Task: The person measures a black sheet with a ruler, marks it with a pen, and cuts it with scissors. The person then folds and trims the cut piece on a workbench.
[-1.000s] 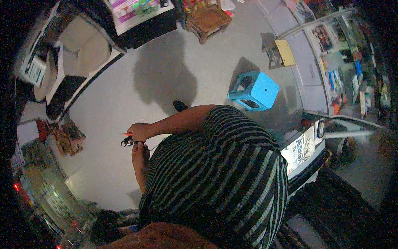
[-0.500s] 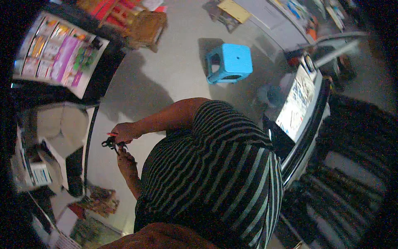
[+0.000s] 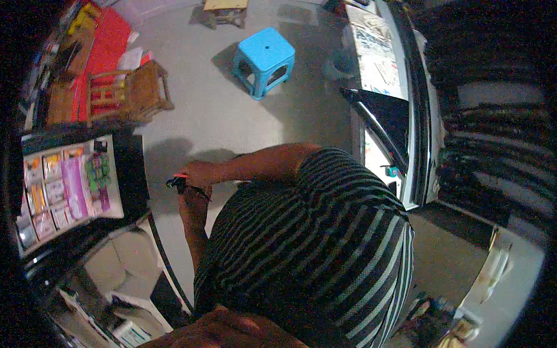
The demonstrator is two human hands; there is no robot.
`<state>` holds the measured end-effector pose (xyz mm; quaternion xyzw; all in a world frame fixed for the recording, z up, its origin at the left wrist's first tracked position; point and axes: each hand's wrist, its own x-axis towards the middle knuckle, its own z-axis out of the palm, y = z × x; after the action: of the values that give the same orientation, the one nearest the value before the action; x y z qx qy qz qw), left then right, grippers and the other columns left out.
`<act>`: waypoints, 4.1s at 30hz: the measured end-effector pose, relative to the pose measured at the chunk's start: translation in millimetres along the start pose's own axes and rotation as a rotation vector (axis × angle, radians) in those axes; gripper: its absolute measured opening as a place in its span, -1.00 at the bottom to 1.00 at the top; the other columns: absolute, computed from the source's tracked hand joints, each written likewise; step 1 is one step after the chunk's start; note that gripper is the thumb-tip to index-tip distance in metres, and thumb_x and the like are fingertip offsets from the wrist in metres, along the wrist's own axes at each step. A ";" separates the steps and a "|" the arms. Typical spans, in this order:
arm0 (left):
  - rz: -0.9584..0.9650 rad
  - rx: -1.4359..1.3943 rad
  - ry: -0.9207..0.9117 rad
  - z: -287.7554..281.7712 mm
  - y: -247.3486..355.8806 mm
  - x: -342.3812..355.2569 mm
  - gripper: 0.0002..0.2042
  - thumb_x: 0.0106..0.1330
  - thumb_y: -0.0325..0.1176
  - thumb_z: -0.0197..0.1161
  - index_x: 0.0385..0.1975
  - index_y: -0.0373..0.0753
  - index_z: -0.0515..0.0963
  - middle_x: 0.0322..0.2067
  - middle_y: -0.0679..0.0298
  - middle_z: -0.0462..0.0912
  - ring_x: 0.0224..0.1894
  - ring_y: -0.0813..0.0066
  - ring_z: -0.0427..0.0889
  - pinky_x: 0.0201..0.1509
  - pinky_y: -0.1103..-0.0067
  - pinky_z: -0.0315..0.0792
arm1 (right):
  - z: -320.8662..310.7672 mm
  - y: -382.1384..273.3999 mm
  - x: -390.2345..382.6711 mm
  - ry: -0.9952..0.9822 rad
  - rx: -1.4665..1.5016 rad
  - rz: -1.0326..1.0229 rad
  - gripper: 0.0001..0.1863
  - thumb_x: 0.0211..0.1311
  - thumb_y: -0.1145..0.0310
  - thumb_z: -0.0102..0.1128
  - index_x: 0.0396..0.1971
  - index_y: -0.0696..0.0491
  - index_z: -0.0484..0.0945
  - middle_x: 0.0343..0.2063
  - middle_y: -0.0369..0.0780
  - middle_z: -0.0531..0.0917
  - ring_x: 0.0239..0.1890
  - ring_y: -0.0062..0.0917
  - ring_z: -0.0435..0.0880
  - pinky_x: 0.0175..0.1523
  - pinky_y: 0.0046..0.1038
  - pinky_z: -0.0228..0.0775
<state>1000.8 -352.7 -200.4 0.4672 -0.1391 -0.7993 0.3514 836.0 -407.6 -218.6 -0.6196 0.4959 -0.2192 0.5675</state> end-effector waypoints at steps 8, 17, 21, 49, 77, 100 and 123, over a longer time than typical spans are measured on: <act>-0.081 0.221 -0.150 100.1 -33.1 97.3 -0.57 0.58 -0.06 0.18 0.26 -0.18 0.45 0.20 0.22 0.56 0.16 0.35 0.62 0.09 0.31 0.61 | -88.0 31.7 -77.5 0.436 0.356 0.193 -0.77 0.31 0.39 0.22 -0.10 0.16 0.63 -0.37 -0.02 0.76 -0.39 -0.31 0.77 -0.28 -0.25 0.60; -0.076 0.501 -0.375 272.8 -66.4 185.4 -0.80 0.52 -0.36 0.20 -0.01 -0.34 0.54 -0.06 0.19 0.64 -0.06 0.38 0.65 -0.01 0.41 0.56 | -223.4 76.7 -174.1 0.615 0.745 0.278 -0.76 0.37 0.21 0.20 -0.08 0.00 0.61 -0.63 -0.34 0.56 -0.72 -0.67 0.44 -0.67 -0.48 0.21; -0.103 0.638 -0.408 343.7 -108.6 228.5 -0.86 0.58 -0.39 0.17 -0.07 -0.31 0.58 -0.10 0.26 0.68 -0.06 0.44 0.63 0.09 0.47 0.50 | -275.4 106.8 -204.5 0.792 0.838 0.412 -0.70 0.36 0.18 0.25 -0.07 0.06 0.61 -0.63 -0.31 0.55 -0.73 -0.63 0.44 -0.67 -0.45 0.21; -0.481 1.336 -0.381 645.7 -603.6 767.6 -0.81 0.51 -0.14 0.22 -0.15 -0.10 0.63 -0.16 0.37 0.74 -0.12 0.43 0.65 -0.06 0.41 0.50 | -503.1 300.4 -379.8 1.759 1.445 0.766 -0.77 0.55 0.35 0.13 0.00 0.19 0.55 -0.40 -0.16 0.72 -0.78 -0.72 0.31 -0.71 -0.65 0.11; -1.111 1.980 -1.014 593.3 -430.7 560.7 -0.52 0.49 0.11 0.23 0.20 -0.11 0.56 0.09 0.30 0.72 0.06 0.45 0.71 0.22 0.42 0.53 | -358.8 340.0 -531.8 1.791 0.624 1.128 -0.69 0.28 0.22 0.33 -0.13 0.13 0.65 -0.31 0.04 0.72 -0.23 -0.02 0.73 -0.13 -0.12 0.52; 0.553 2.187 -1.410 689.2 -444.8 352.7 -0.69 0.26 -0.19 0.48 -0.18 -0.31 0.70 -0.30 0.02 0.78 -0.24 0.10 0.77 -0.10 0.30 0.57 | -163.7 436.8 -739.9 1.701 0.660 1.159 -0.46 0.17 -0.11 0.46 -0.14 0.10 0.73 -0.22 0.03 0.78 -0.13 -0.08 0.77 -0.02 -0.15 0.55; 1.054 1.970 -1.129 843.0 -514.6 491.8 -0.47 0.36 0.02 0.34 0.14 -0.29 0.61 -0.01 -0.10 0.74 0.05 -0.07 0.72 0.17 0.27 0.56 | -136.0 334.6 -631.4 1.784 1.083 0.715 -0.72 0.23 0.22 0.53 -0.34 0.07 0.62 -0.60 -0.41 0.49 -0.63 -0.71 0.38 -0.50 -0.53 0.23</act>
<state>-89.1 -414.5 -360.7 0.0111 -0.9782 -0.2062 0.0211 340.0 117.0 -307.5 0.2709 0.7165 -0.5992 0.2327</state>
